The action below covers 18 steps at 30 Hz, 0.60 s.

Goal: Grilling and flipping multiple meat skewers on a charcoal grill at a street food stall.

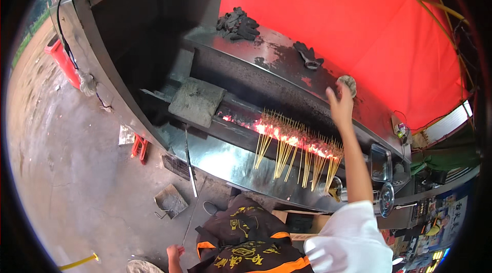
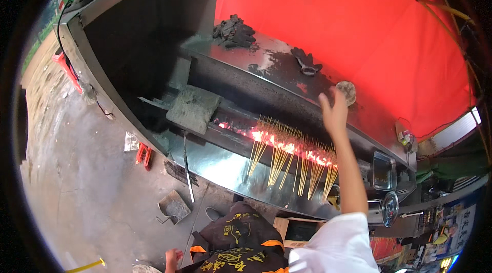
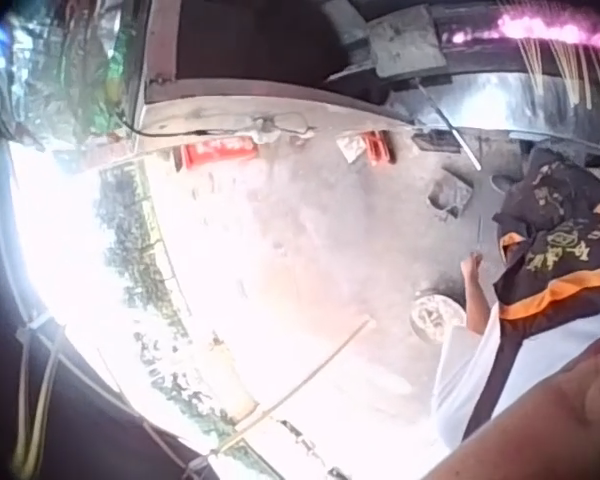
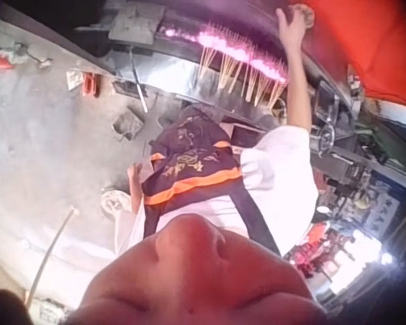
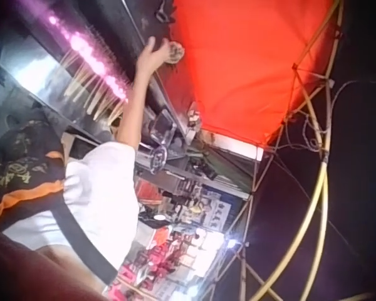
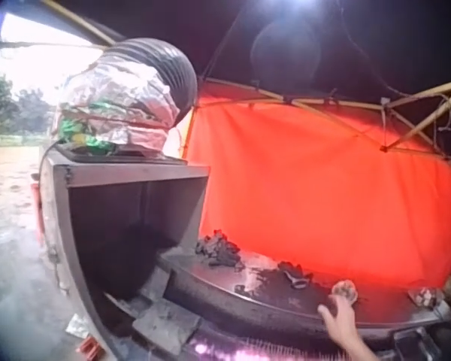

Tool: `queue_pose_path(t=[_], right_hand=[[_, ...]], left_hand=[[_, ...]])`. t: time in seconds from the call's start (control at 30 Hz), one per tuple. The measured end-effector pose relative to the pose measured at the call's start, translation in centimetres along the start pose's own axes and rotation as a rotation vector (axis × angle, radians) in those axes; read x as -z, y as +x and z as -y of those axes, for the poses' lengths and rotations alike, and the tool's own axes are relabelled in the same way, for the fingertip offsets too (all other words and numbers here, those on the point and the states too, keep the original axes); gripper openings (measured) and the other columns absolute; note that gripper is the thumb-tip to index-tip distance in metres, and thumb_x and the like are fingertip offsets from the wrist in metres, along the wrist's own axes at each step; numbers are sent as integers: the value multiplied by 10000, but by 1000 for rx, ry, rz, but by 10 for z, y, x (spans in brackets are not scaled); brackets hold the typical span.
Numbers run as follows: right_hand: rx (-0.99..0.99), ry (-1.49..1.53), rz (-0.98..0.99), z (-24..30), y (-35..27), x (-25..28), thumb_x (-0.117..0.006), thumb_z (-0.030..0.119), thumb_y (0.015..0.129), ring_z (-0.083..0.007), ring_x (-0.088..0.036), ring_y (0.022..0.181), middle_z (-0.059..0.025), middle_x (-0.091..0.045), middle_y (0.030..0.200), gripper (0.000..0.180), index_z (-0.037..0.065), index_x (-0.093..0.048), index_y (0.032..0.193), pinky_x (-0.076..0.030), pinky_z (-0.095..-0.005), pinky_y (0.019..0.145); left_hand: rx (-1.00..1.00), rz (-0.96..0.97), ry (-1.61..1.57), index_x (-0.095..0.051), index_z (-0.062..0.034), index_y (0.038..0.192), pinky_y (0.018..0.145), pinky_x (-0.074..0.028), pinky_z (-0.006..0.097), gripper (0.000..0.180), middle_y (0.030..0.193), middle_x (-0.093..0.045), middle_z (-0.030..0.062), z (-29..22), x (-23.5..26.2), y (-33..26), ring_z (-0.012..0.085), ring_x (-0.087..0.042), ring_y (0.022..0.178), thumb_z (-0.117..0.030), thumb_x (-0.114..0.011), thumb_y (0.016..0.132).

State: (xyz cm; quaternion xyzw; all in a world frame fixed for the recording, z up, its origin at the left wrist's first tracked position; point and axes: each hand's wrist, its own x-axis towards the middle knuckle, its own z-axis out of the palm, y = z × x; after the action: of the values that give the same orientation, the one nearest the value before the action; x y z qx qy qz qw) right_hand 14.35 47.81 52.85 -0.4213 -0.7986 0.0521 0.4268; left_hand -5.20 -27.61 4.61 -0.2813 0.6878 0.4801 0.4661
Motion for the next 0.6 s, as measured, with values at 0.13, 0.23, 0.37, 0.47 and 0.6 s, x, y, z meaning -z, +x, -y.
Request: queue_pose_path(t=[0.13, 0.23, 0.37, 0.47, 0.6], right_hand=[[-268, 315, 529, 69, -174, 10, -661, 238, 832, -185, -591, 916, -96, -606, 1015, 358, 18, -580, 1103, -472, -314, 822], [-449, 374, 851, 63, -285, 21, -685, 288, 821, -135, -606, 819, -60, -641, 911, 363, 23, -610, 1058, -484, -284, 761], [-935, 306, 652, -12, -404, 30, -654, 309, 854, -120, -597, 672, -42, -642, 700, 308, 2, -653, 817, -482, -273, 655], [-1074, 465, 303, -50, -423, 64, -489, 336, 951, -79, -548, 584, -16, -595, 662, 387, 5, -631, 809, -455, -233, 541], [-1171, 351, 1, -114, -405, 100, -530, 360, 928, -80, -568, 586, -43, -611, 735, 350, 15, -585, 918, -462, -214, 510]], left_hand=[[-109, 123, 76, -530, 46, 1110, 540, -530, 298, 300, 800, -638, 166, -86, -57, -38, 219, -629, 614, -134, -512, 870], [-231, 331, 161, -543, 18, 1114, 590, -529, 265, 286, 863, -639, 124, -158, -136, -86, 161, -624, 656, -171, -533, 899], [-359, 555, 303, -553, -5, 1123, 654, -508, 223, 272, 906, -634, 90, -224, -245, -152, 116, -613, 729, -192, -505, 932], [-453, 673, 408, -538, -7, 1119, 664, -496, 243, 320, 895, -623, 73, -248, -314, -172, 130, -598, 751, -274, -489, 950], [-670, 710, 502, -528, -12, 1137, 693, -483, 280, 422, 947, -619, 82, -260, -403, -178, 148, -594, 777, -381, -411, 967]])
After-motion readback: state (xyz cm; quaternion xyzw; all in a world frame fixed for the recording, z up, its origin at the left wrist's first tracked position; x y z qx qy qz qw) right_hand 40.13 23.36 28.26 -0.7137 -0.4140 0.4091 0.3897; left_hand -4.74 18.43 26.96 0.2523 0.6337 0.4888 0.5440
